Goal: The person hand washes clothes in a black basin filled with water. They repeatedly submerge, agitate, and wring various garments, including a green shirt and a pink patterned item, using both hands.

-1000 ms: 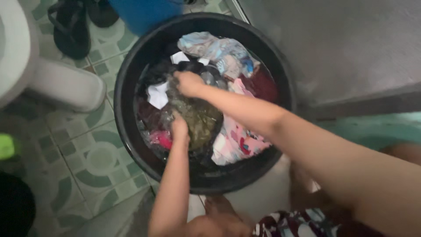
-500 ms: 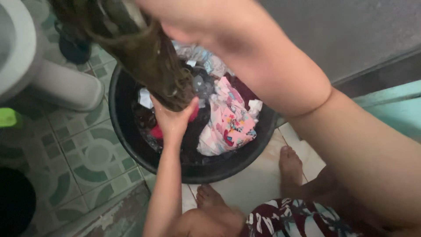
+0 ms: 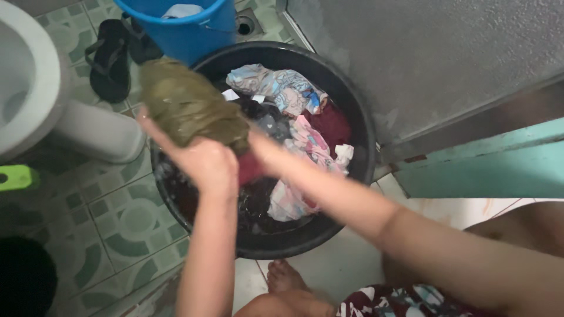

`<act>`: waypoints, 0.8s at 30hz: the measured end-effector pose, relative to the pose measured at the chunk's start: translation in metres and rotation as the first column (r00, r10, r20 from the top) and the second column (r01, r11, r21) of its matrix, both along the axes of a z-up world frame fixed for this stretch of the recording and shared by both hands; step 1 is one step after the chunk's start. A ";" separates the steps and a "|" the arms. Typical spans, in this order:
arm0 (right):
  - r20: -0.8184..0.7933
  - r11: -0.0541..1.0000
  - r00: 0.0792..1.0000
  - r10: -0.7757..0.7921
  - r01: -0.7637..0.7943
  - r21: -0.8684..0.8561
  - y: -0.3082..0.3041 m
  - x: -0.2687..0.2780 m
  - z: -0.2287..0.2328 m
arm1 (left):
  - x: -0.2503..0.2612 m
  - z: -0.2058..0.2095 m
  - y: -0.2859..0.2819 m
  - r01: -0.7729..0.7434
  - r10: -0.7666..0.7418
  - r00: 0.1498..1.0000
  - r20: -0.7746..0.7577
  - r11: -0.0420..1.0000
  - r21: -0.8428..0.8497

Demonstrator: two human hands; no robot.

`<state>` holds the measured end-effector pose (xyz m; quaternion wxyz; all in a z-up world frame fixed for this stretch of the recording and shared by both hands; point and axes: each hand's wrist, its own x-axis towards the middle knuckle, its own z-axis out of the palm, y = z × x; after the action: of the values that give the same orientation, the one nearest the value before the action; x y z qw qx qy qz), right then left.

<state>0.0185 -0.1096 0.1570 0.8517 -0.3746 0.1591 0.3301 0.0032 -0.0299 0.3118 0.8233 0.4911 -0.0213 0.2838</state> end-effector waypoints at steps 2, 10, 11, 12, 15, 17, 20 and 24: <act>-0.059 0.971 0.990 -0.131 0.140 0.195 0.012 -0.001 -0.010 | -0.004 -0.002 -0.016 0.049 -0.049 0.999 0.011 0.998 0.031; 0.012 0.644 0.943 -0.333 0.219 0.733 -0.020 0.010 0.039 | -0.022 -0.040 0.023 0.289 -0.287 0.957 0.036 0.955 -0.074; 0.063 0.642 0.940 -0.336 0.179 0.746 -0.031 0.020 0.046 | -0.025 -0.053 0.033 0.293 -0.299 0.954 -0.019 0.944 -0.149; 0.065 0.681 0.935 -0.350 0.206 0.703 -0.041 0.031 0.052 | -0.029 -0.069 0.039 0.295 -0.318 0.945 -0.072 0.929 -0.225; 0.133 0.784 0.937 -0.322 0.185 0.593 -0.061 0.060 0.074 | -0.045 -0.116 0.051 0.362 -0.394 0.900 -0.185 0.913 -0.186; 0.249 0.837 0.946 -0.207 0.039 0.546 -0.069 0.070 0.097 | -0.059 -0.138 0.054 0.514 -0.507 0.805 -0.308 0.856 -0.066; 0.200 0.979 0.970 -0.141 0.106 0.175 -0.062 0.066 0.126 | -0.068 -0.141 0.068 0.844 -0.885 0.243 -0.398 0.395 -0.363; 0.477 0.960 0.834 0.278 -0.228 -0.161 -0.046 0.058 0.131 | -0.050 -0.130 0.042 0.610 -0.901 0.396 0.180 0.111 -0.785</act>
<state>0.0767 -0.1559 0.2875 0.7932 -0.5055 -0.0994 0.3246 -0.0470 0.0125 0.1813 0.9523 0.0523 -0.0095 -0.3005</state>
